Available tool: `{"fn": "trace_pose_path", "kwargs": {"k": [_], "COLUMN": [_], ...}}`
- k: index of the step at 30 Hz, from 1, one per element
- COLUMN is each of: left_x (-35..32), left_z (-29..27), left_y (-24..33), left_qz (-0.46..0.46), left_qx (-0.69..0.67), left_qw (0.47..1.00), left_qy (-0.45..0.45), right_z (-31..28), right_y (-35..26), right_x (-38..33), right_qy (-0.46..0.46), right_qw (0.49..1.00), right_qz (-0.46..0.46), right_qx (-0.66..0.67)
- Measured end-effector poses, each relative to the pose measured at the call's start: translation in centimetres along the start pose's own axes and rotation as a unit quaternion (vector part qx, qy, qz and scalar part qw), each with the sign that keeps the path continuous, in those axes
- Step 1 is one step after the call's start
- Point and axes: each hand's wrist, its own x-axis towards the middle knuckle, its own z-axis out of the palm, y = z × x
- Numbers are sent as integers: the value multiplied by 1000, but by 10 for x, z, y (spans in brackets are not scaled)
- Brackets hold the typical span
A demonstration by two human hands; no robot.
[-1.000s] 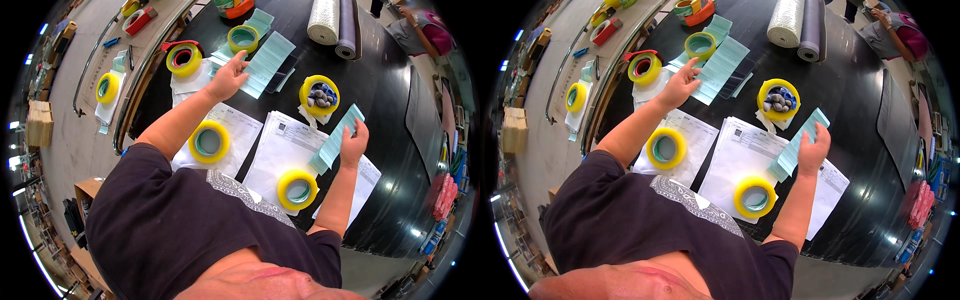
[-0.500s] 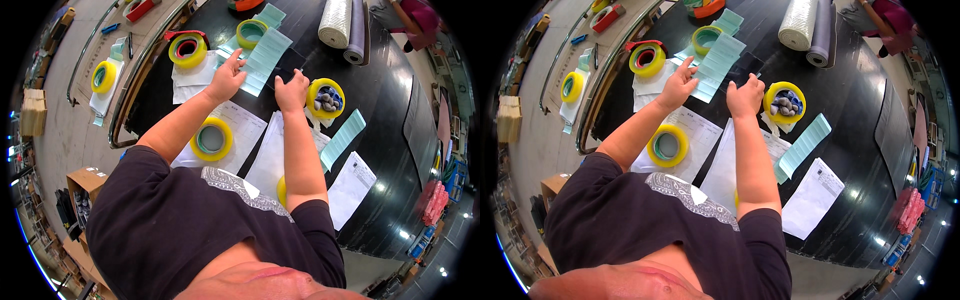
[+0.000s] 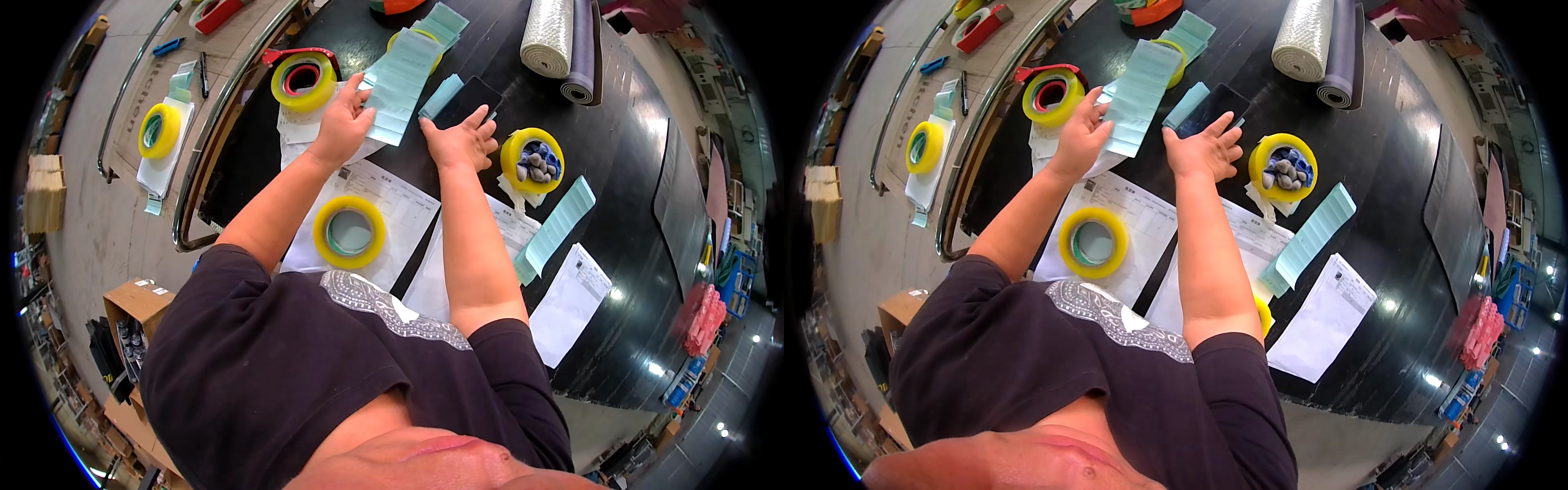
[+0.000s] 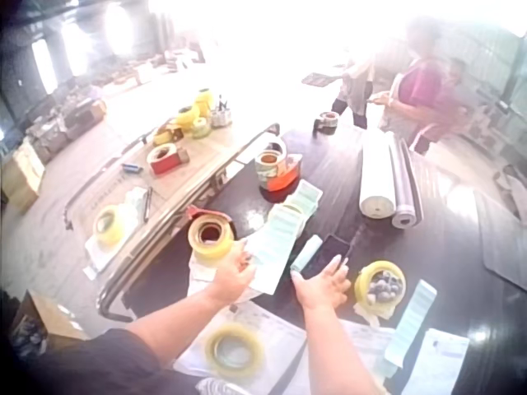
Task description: The person handles light blue face masks and shipping labels at a packing table, placing masks into white poly mailers and arranging them with yellow tape rolls. Another person works nearby with similar materials.
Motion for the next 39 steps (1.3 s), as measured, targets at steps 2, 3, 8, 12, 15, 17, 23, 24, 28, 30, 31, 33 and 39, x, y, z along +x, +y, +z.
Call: {"fn": "trace_pose_path", "kwargs": {"k": [2,3,8,12,15,17,23,24,28,30,31,33,39], "left_x": [5,5,19,23,25,29,42,43,48,47,45,45,44], "left_z": [3,2,-20,-50,-61,-64,-75,-79,-94,-95,-97,-96,-82], "left_y": [0,1,17,35,35,35,37,37,36,39,42,45,35], "left_qz": [2,4,60,52,53,49,42,40,35,29,25,17,12], "left_qx": [22,31,4,22,3,-8,-28,-24,-8,-19,-29,-42,-45], "left_qw": [1000,999,996,995,996,997,997,997,998,998,998,998,999], "left_qy": [-21,-16,68,84,76,65,54,54,57,56,56,49,26], "right_z": [-2,-3,-8,2,-2,-6,2,1,-5,-4,-4,-8,-3], "right_y": [-4,-4,4,4,2,0,8,7,14,26,30,32,15], "right_x": [-2,-1,7,2,1,2,9,7,8,18,24,28,21], "right_qy": [-4,-15,-48,3,-15,-32,-5,-1,8,50,71,103,59], "right_qw": [1000,1000,999,1000,1000,999,998,998,997,992,988,980,994], "right_qz": [-1,5,15,4,12,23,10,5,-7,-28,-33,-26,-22], "right_qx": [-16,-13,12,4,13,19,56,63,76,115,133,169,90]}}
